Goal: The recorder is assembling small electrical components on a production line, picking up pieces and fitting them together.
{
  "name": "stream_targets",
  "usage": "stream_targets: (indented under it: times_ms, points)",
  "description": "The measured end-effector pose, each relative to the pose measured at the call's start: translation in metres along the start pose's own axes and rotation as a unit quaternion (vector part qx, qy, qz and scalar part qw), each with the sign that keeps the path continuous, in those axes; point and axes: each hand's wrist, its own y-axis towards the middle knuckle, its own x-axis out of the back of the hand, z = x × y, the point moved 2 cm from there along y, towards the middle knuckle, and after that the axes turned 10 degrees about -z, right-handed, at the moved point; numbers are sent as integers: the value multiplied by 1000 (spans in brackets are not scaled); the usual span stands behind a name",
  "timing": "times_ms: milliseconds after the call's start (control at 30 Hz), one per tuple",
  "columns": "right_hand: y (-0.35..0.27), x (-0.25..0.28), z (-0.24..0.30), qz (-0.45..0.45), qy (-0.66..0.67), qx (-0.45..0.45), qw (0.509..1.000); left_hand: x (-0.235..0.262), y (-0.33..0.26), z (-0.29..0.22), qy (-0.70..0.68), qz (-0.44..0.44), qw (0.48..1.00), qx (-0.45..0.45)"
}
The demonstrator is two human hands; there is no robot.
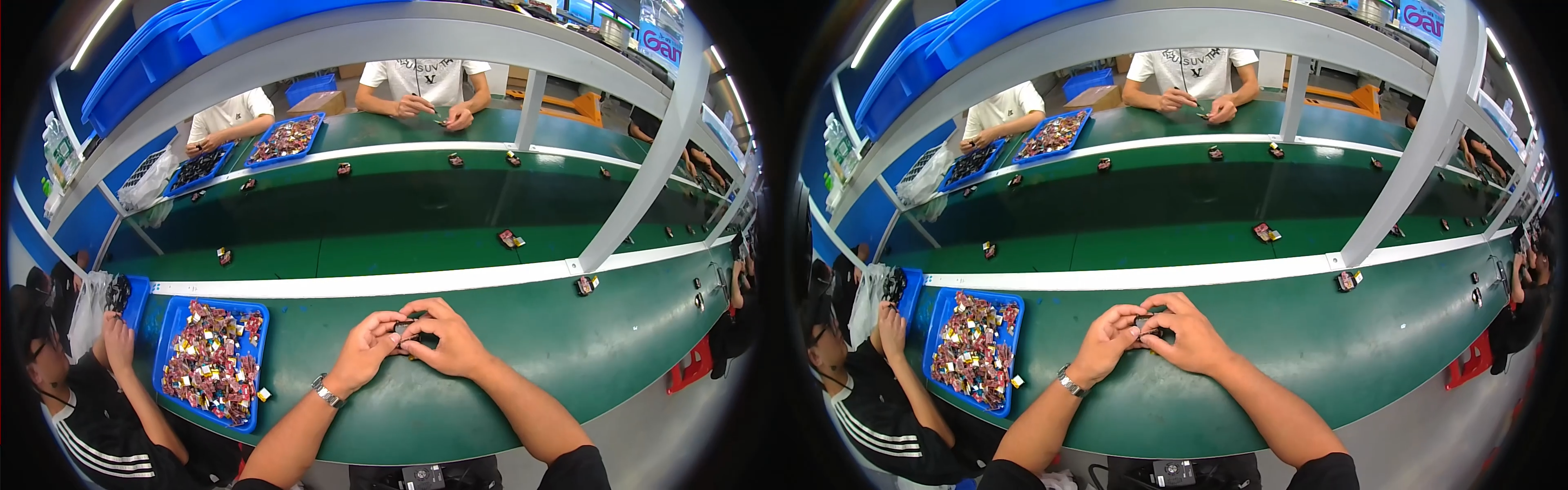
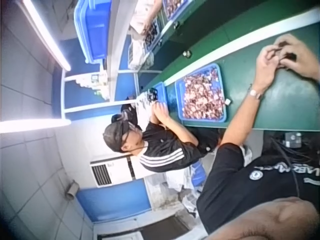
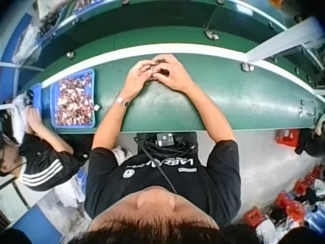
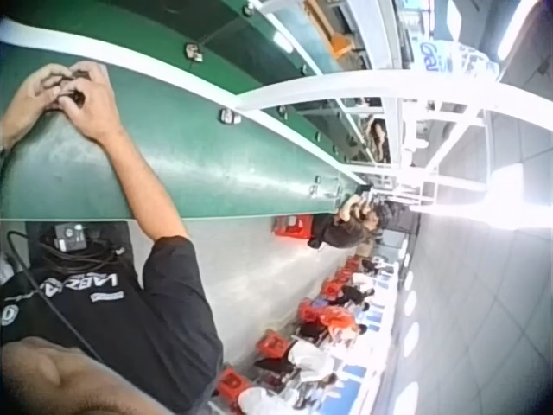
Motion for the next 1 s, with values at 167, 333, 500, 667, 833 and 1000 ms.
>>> stream_targets:
  times_ms: [167,333,500,667,833,1000]
  points:
    - [-4,-7,4,-59,-21,-14,998,3,0,1,-32,-6,999,9]
    - [-4,-9,5,-78,-26,0,997,5,1,3,-62,-6,998,18]
    - [-6,-9,5,-78,-17,9,997,5,1,4,-63,-7,998,19]
    - [-6,-9,9,-75,-20,-5,997,9,1,5,-66,7,998,25]
    - [-7,-11,10,-76,-22,-20,997,8,2,6,-73,5,997,21]
    - [-6,-14,19,-99,-26,19,995,8,0,5,-75,-5,997,-8]
